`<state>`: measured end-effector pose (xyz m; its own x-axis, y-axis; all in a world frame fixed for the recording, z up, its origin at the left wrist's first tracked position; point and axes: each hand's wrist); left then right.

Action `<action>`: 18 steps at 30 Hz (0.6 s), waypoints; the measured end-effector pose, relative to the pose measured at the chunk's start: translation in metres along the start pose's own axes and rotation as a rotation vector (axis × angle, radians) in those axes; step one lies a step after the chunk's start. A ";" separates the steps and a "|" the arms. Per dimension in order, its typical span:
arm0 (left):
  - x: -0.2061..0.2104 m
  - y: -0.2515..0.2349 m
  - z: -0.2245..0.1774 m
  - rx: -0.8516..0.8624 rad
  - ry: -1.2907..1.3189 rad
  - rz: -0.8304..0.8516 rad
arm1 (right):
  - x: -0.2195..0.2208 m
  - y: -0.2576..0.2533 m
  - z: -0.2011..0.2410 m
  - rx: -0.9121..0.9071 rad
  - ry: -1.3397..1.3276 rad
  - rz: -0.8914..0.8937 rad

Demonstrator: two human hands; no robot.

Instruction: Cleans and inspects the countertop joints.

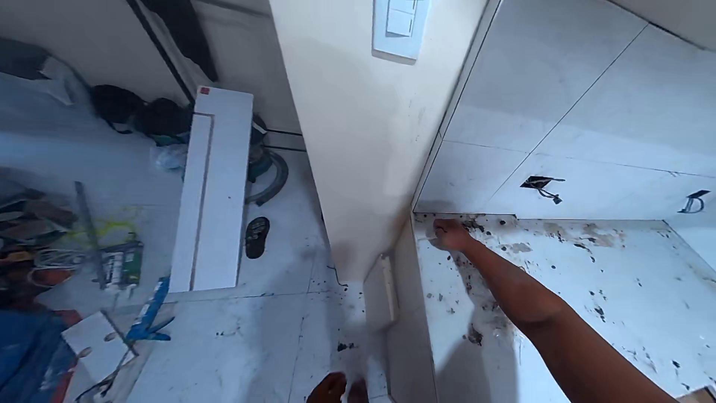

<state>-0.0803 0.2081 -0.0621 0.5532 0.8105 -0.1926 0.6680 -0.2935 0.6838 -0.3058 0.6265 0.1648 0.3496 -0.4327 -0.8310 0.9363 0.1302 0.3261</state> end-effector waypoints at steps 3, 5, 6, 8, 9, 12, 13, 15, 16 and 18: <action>0.005 -0.012 -0.079 0.169 -0.042 -0.013 | 0.005 0.012 -0.005 -0.063 -0.003 -0.045; 0.013 -0.016 -0.143 0.283 -0.148 -0.005 | 0.007 0.022 -0.007 -0.077 -0.011 -0.042; 0.017 -0.018 -0.175 0.338 -0.214 -0.010 | 0.008 0.026 -0.009 -0.090 -0.015 -0.041; 0.027 -0.023 -0.236 0.402 -0.361 -0.040 | 0.008 0.038 -0.012 -0.111 -0.022 -0.016; 0.032 -0.025 -0.268 0.395 -0.458 -0.050 | 0.007 0.043 -0.013 -0.117 -0.014 0.012; 0.050 -0.039 -0.341 0.372 -0.738 -0.080 | 0.006 0.060 -0.021 -0.146 0.002 0.049; 0.055 -0.048 -0.356 0.377 -0.806 -0.080 | 0.005 0.064 -0.024 -0.159 0.004 0.054; 0.062 -0.064 -0.374 0.403 -0.929 -0.068 | -0.001 0.075 -0.026 -0.175 0.002 0.085; 0.063 -0.070 -0.377 0.441 -0.999 -0.051 | -0.003 0.080 -0.026 -0.185 0.002 0.098; 0.067 -0.076 -0.376 0.522 -1.117 0.020 | -0.006 0.088 -0.027 -0.202 -0.002 0.112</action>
<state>-0.2811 0.4752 0.1376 0.5161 0.0008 -0.8565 0.6318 -0.6756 0.3800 -0.2246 0.6648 0.1864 0.4514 -0.4072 -0.7940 0.8795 0.3534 0.3187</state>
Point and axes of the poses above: each hand's wrist, its own y-axis away from the middle knuckle, its own x-axis out of the palm, z = x × y, and after that the axes turned 7 degrees about z, right-handed
